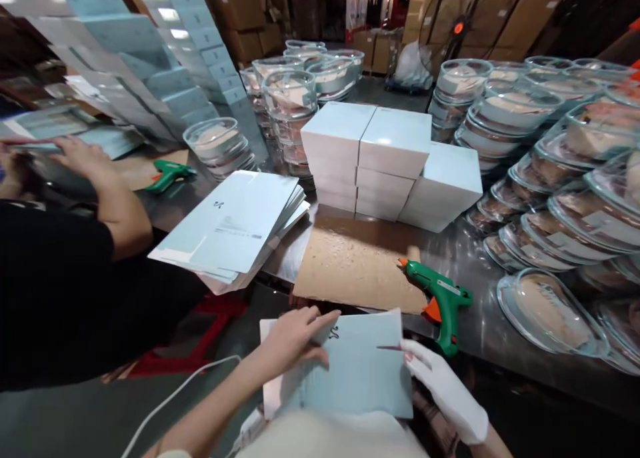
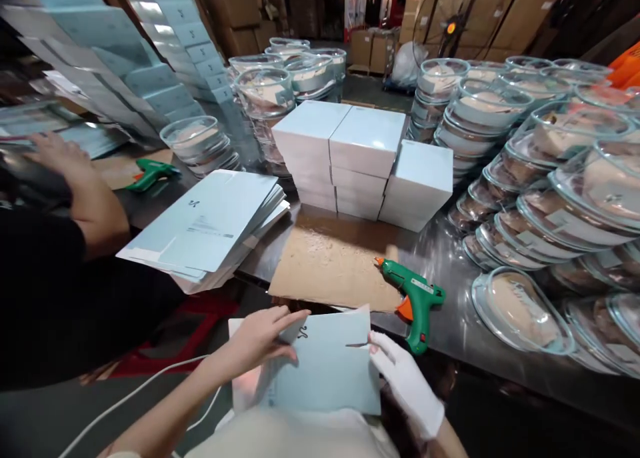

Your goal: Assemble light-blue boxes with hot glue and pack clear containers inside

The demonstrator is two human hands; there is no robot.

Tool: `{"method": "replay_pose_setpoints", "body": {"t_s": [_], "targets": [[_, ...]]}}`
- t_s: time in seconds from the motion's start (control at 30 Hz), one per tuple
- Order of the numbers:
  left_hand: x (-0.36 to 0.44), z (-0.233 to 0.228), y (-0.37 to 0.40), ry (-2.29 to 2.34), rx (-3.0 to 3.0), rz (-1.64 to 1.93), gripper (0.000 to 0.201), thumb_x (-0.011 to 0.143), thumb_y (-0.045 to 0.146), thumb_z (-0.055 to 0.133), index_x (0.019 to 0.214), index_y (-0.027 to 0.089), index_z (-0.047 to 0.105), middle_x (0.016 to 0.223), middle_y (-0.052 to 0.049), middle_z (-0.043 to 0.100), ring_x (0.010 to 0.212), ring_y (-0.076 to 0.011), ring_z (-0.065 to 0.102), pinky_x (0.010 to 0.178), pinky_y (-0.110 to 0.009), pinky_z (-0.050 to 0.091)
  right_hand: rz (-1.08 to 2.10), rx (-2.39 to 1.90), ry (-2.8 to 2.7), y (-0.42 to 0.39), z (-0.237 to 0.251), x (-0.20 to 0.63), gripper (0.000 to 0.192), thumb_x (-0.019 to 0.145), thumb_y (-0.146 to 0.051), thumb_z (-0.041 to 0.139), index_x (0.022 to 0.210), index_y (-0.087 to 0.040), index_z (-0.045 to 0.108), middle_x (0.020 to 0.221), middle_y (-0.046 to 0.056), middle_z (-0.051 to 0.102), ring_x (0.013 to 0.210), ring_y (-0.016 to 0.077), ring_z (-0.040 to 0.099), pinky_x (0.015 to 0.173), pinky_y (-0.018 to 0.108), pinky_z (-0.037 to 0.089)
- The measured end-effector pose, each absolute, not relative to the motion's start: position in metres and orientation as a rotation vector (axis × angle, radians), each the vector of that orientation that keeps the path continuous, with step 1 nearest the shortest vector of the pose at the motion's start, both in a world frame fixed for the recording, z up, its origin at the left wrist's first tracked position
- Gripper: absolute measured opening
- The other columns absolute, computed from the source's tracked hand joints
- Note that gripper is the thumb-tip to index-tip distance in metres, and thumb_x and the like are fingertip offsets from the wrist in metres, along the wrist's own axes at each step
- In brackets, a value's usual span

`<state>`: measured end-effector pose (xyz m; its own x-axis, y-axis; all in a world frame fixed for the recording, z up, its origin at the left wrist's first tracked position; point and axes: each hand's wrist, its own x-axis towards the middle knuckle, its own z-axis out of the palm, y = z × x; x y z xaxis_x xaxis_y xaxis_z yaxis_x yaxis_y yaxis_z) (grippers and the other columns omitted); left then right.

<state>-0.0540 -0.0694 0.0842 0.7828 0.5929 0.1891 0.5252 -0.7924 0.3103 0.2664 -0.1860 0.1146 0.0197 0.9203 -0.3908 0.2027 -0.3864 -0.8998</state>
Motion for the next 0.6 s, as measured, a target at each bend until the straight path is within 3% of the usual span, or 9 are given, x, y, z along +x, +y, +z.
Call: {"method": "replay_pose_setpoints", "body": {"t_s": [0.1, 0.2, 0.3, 0.37, 0.47, 0.53, 0.6], "targets": [[-0.052, 0.076, -0.069, 0.773, 2.706, 0.38, 0.102, 0.075, 0.074, 0.08, 0.154, 0.02, 0.047, 0.121, -0.017, 0.07, 0.104, -0.033, 0.071, 0.087, -0.041, 0.057, 1.773, -1.412, -1.018, -0.193, 0.102, 0.263, 0.066, 0.092, -0.072, 0.062, 0.127, -0.019, 0.078, 0.125, 0.015, 0.077, 0.122, 0.0336, 0.07, 0.112, 0.047, 0.052], [-0.046, 0.077, -0.069, 0.652, 2.615, 0.333, 0.117, 0.072, 0.079, 0.079, 0.161, 0.018, 0.038, 0.148, -0.026, 0.06, 0.132, -0.0427, 0.06, 0.11, -0.054, 0.05, 1.924, -1.169, -0.893, -0.198, 0.096, 0.255, 0.072, 0.087, -0.077, 0.064, 0.127, -0.019, 0.079, 0.113, 0.015, 0.08, 0.118, 0.0341, 0.072, 0.108, 0.048, 0.053], [-0.039, 0.078, -0.075, 0.565, 2.507, 0.154, 0.119, 0.07, 0.082, 0.079, 0.161, 0.017, 0.04, 0.142, -0.025, 0.066, 0.122, -0.0408, 0.069, 0.101, -0.047, 0.056, 1.964, -1.045, -0.962, -0.2, 0.101, 0.251, 0.082, 0.083, -0.087, 0.059, 0.118, -0.016, 0.082, 0.104, 0.018, 0.08, 0.112, 0.0364, 0.074, 0.099, 0.051, 0.058], [-0.04, 0.08, -0.08, 0.505, 2.457, 0.058, 0.107, 0.074, 0.08, 0.076, 0.158, 0.019, 0.048, 0.128, -0.021, 0.075, 0.105, -0.037, 0.076, 0.087, -0.041, 0.06, 1.925, -1.048, -1.138, -0.203, 0.106, 0.256, 0.086, 0.082, -0.09, 0.055, 0.116, -0.016, 0.083, 0.104, 0.019, 0.08, 0.11, 0.0374, 0.075, 0.099, 0.053, 0.058], [-0.049, 0.087, -0.08, 0.578, 2.387, 0.126, 0.085, 0.084, 0.069, 0.075, 0.152, 0.024, 0.055, 0.123, -0.016, 0.077, 0.102, -0.034, 0.077, 0.085, -0.038, 0.06, 1.648, -1.232, -1.321, -0.215, 0.107, 0.274, 0.079, 0.081, -0.087, 0.062, 0.117, -0.02, 0.083, 0.113, 0.018, 0.08, 0.111, 0.0377, 0.076, 0.1, 0.051, 0.059], [-0.053, 0.095, -0.078, 0.728, 2.27, 0.33, 0.075, 0.087, 0.057, 0.078, 0.151, 0.026, 0.055, 0.136, -0.016, 0.072, 0.119, -0.0337, 0.072, 0.099, -0.041, 0.059, 1.191, -1.43, -1.241, -0.225, 0.097, 0.284, 0.065, 0.082, -0.076, 0.071, 0.119, -0.023, 0.08, 0.115, 0.017, 0.08, 0.108, 0.0357, 0.077, 0.096, 0.048, 0.062], [-0.047, 0.099, -0.079, 0.824, 2.105, 0.597, 0.069, 0.089, 0.043, 0.079, 0.15, 0.025, 0.054, 0.147, -0.017, 0.066, 0.134, -0.0337, 0.065, 0.112, -0.046, 0.053, 0.709, -1.516, -1.143, -0.229, 0.081, 0.283, 0.072, 0.079, -0.073, 0.077, 0.134, -0.026, 0.069, 0.128, 0.017, 0.075, 0.116, 0.0358, 0.075, 0.099, 0.051, 0.061]]}}
